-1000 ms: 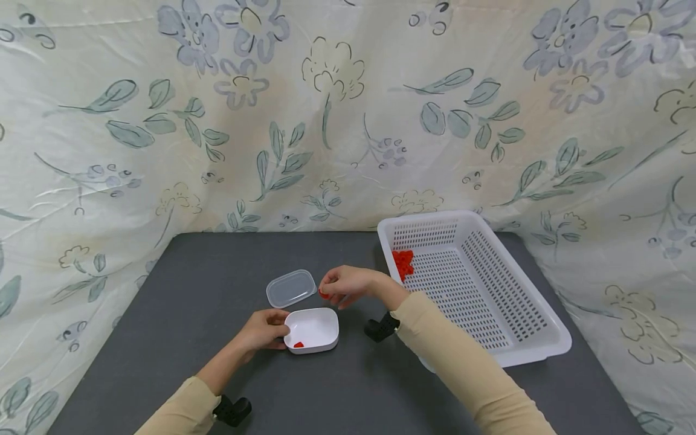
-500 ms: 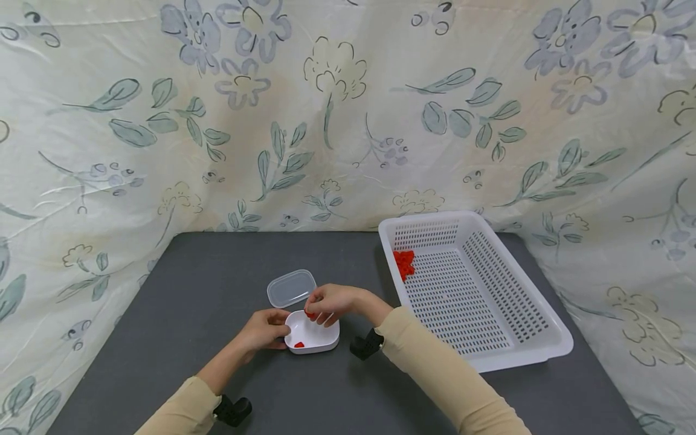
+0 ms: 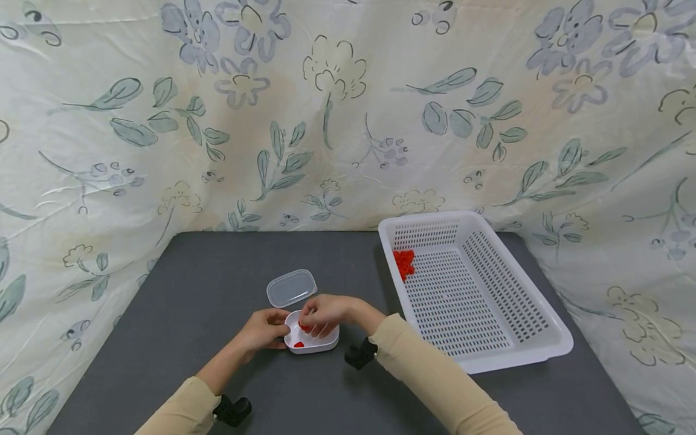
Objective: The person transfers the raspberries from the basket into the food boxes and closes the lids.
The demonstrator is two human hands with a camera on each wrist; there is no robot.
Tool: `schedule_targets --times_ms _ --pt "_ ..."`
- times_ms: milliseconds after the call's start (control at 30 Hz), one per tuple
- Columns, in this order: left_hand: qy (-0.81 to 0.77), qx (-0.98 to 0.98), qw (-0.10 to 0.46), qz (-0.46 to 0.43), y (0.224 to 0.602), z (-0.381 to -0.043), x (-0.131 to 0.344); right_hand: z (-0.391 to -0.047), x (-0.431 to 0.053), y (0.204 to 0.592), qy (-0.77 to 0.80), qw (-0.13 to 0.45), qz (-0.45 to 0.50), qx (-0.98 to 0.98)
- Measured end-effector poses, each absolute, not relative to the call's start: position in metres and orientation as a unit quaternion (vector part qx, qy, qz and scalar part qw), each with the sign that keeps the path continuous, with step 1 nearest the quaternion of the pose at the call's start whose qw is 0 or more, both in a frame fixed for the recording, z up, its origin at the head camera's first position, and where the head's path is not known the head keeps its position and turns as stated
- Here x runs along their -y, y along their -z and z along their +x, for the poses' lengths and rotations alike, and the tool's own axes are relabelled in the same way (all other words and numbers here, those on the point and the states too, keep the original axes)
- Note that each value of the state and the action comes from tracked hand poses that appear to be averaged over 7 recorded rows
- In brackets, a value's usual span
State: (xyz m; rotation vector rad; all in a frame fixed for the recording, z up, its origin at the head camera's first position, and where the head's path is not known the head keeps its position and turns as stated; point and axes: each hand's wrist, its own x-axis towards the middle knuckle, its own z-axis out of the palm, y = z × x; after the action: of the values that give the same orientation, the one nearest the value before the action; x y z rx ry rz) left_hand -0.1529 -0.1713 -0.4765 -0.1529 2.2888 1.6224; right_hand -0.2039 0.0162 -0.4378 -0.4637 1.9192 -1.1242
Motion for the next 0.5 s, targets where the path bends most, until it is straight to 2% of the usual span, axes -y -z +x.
schedule_targets --times_ms 500 --pt "-0.574 -0.801 0.162 -0.04 0.478 -0.151 0.171 -0.192 -0.007 0.445 0.376 0.384 -0.208 -0.817"
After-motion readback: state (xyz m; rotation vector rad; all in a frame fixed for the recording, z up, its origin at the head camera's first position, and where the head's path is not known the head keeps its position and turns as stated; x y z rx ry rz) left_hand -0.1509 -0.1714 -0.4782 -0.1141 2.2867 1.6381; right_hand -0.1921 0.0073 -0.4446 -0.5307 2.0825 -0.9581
